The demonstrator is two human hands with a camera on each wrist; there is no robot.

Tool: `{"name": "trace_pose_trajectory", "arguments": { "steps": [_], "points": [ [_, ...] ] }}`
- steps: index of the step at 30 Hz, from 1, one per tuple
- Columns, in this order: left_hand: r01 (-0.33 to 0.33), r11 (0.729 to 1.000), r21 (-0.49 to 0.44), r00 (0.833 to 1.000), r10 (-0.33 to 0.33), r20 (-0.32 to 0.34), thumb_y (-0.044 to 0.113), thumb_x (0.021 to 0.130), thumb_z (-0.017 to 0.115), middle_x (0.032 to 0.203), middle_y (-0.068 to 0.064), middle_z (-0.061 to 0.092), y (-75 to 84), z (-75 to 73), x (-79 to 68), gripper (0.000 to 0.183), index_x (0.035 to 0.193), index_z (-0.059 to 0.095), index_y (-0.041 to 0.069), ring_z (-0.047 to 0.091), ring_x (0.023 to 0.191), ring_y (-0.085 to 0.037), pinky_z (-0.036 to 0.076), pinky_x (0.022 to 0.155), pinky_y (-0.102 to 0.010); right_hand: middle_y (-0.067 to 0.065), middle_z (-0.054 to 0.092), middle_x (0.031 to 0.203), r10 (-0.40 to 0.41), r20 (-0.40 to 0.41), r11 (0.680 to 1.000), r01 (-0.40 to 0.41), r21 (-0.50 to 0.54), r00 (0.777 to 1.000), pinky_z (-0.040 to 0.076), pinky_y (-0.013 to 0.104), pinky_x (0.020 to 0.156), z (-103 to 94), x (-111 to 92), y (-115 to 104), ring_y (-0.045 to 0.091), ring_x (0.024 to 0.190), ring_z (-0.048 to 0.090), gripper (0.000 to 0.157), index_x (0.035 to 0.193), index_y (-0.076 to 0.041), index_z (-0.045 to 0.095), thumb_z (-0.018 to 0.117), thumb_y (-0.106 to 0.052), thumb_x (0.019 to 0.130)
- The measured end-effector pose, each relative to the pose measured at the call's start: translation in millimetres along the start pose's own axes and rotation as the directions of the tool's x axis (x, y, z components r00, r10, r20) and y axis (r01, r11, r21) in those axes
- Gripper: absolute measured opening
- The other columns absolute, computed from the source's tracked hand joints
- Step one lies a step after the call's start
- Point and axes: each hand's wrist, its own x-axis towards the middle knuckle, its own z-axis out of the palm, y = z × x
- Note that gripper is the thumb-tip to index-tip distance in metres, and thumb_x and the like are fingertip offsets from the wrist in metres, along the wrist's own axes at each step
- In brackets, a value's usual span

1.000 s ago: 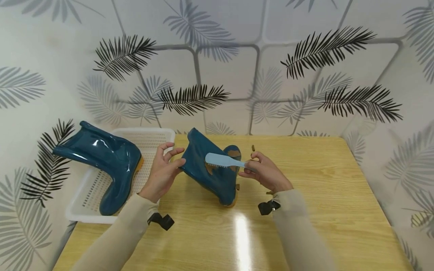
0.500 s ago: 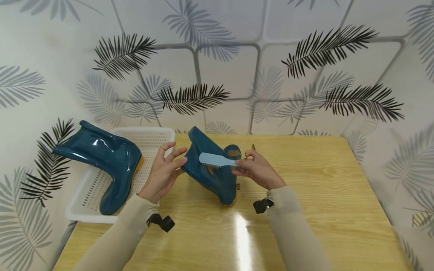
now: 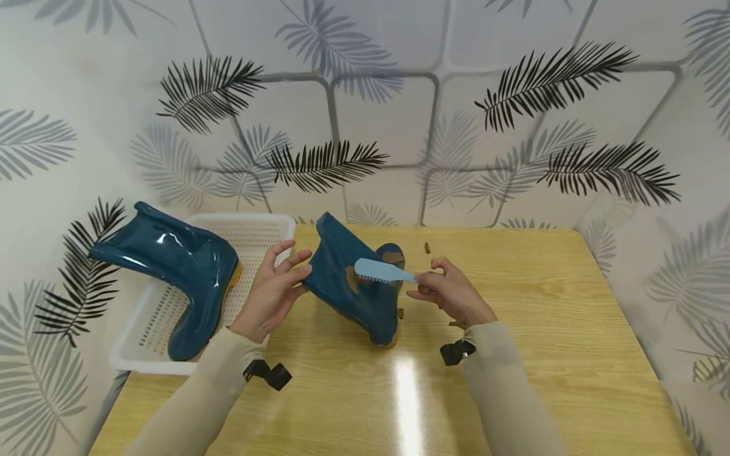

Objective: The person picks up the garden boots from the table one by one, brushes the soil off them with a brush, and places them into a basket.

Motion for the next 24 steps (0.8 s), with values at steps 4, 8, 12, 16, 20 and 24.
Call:
{"name": "trace_pose_trajectory", "arguments": {
  "steps": [4, 8, 12, 16, 20, 24],
  "points": [
    [0.003, 1.0, 0.019, 1.0, -0.003, 0.02, -0.009, 0.096, 0.056, 0.13, -0.017, 0.049, 1.1, 1.2, 0.1, 0.057, 0.144, 0.032, 0.011, 0.06, 0.082, -0.014, 0.05, 0.071, -0.028, 0.005, 0.059, 0.086, -0.023, 0.032, 0.998, 0.021, 0.054, 0.999, 0.052, 0.041, 0.095, 8.1, 3, 2, 0.013, 0.077, 0.067, 0.025, 0.108, -0.01, 0.03, 0.053, -0.002, 0.102],
    [0.009, 1.0, 0.028, 1.0, -0.009, 0.018, -0.009, 0.097, 0.056, 0.134, -0.02, 0.047, 1.8, 2.8, -0.6, 0.058, 0.145, 0.031, 0.011, 0.06, 0.083, -0.014, 0.051, 0.072, -0.028, 0.01, 0.06, 0.095, -0.026, 0.042, 0.998, 0.024, 0.058, 0.999, 0.053, 0.039, 0.092, 15.0, 6, 5, 0.017, 0.085, 0.069, 0.029, 0.121, -0.008, 0.033, 0.053, -0.001, 0.101],
    [0.012, 0.999, 0.04, 1.0, -0.012, 0.001, -0.01, 0.097, 0.055, 0.134, -0.019, 0.048, 1.8, 2.4, -0.8, 0.058, 0.145, 0.031, 0.01, 0.06, 0.083, -0.014, 0.051, 0.072, -0.028, 0.016, 0.06, 0.105, -0.01, 0.028, 0.998, 0.009, 0.055, 1.0, 0.055, 0.034, 0.089, 13.4, 5, 7, 0.021, 0.092, 0.071, 0.032, 0.126, -0.007, 0.032, 0.052, 0.0, 0.102],
    [0.013, 0.999, 0.048, 1.0, -0.012, -0.011, -0.01, 0.096, 0.056, 0.133, -0.018, 0.048, 1.7, 0.4, 0.5, 0.058, 0.145, 0.031, 0.01, 0.058, 0.082, -0.014, 0.051, 0.072, -0.028, 0.017, 0.059, 0.107, 0.01, 0.025, 0.999, -0.012, 0.041, 1.0, 0.054, 0.033, 0.089, 6.5, 3, 7, 0.022, 0.094, 0.072, 0.032, 0.123, -0.006, 0.031, 0.052, 0.001, 0.101],
    [0.011, 0.998, 0.055, 1.0, -0.01, -0.009, -0.011, 0.096, 0.056, 0.133, -0.017, 0.047, 2.0, 0.4, 1.2, 0.059, 0.145, 0.032, 0.01, 0.057, 0.081, -0.015, 0.051, 0.071, -0.028, 0.013, 0.067, 0.099, 0.0, 0.03, 0.998, -0.002, 0.06, 1.0, 0.055, 0.031, 0.087, 2.7, -1, 4, 0.02, 0.089, 0.073, 0.03, 0.12, -0.008, 0.029, 0.05, 0.001, 0.102],
    [0.008, 0.999, 0.053, 1.0, -0.008, 0.0, -0.011, 0.095, 0.056, 0.131, -0.017, 0.048, 1.8, 3.1, 0.1, 0.059, 0.145, 0.032, 0.01, 0.057, 0.081, -0.014, 0.05, 0.07, -0.028, 0.012, 0.071, 0.095, -0.039, 0.058, 0.995, 0.034, 0.099, 0.998, 0.055, 0.031, 0.086, 8.9, 1, 1, 0.02, 0.089, 0.073, 0.028, 0.119, -0.008, 0.029, 0.05, 0.001, 0.102]
  ]
}}
